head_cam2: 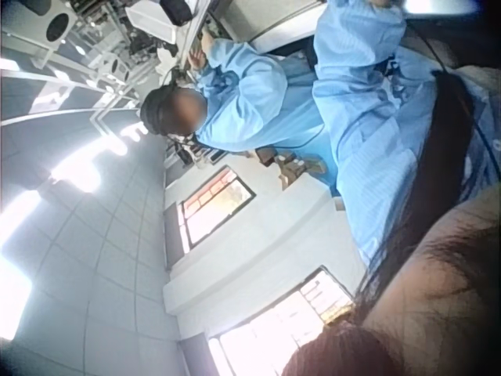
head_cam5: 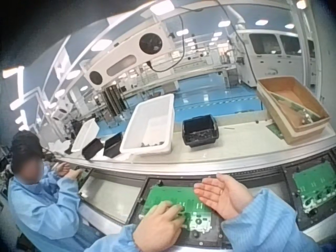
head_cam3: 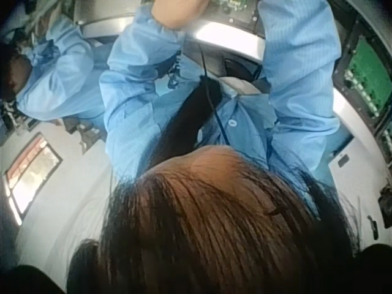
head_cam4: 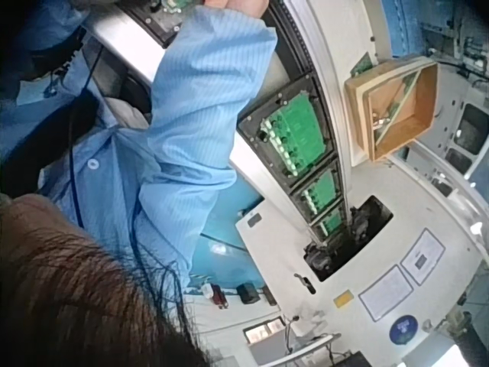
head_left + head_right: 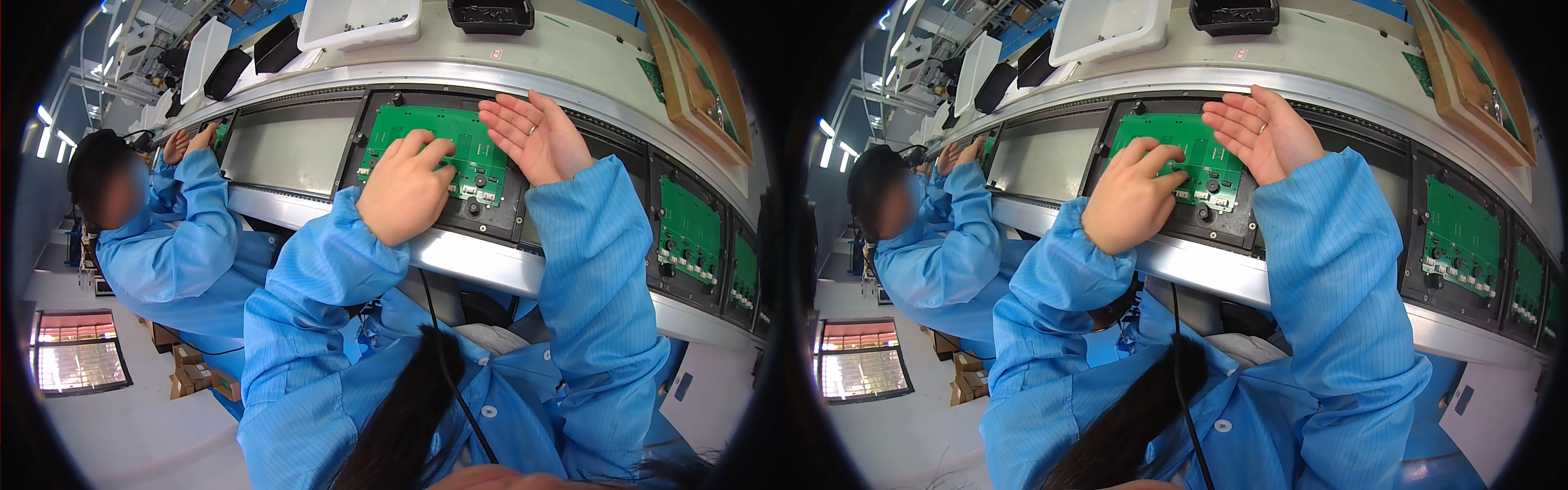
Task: Assembling electronic components onto printed circuit boards on a production line conveyor belt.
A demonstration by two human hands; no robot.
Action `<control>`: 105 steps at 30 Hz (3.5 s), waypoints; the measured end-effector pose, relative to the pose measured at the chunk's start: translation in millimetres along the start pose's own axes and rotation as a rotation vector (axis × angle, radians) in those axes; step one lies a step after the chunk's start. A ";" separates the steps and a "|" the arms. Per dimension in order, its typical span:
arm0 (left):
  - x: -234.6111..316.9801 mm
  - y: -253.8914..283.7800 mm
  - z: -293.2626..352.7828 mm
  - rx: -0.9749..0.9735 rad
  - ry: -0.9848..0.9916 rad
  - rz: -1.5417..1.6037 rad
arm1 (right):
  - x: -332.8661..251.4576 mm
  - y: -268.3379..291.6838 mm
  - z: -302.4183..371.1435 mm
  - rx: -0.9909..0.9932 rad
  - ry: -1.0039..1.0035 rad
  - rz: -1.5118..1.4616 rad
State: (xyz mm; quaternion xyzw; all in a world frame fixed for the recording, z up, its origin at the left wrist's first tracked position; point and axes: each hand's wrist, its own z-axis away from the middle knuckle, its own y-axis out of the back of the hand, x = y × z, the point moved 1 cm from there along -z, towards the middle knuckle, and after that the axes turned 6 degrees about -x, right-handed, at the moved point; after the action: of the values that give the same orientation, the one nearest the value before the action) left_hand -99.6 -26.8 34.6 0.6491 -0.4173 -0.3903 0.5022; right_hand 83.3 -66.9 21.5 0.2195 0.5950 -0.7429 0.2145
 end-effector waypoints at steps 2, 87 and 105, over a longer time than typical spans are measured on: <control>4.0 -3.1 -1.0 0.017 0.012 -0.010 | -0.1 1.1 -1.1 -0.004 0.005 0.000; -203.5 -64.7 -20.0 0.623 0.395 0.486 | -184.9 148.8 -343.0 0.187 0.254 2.053; -207.0 -64.2 -18.6 0.596 0.398 0.492 | -186.3 158.5 -341.5 0.327 0.231 1.240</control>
State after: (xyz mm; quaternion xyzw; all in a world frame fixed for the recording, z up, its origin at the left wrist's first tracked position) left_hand -144.5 182.1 -6.5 0.7094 -0.5491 0.0115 0.4416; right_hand 350.6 246.2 -62.2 0.6304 0.2563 -0.5337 0.5020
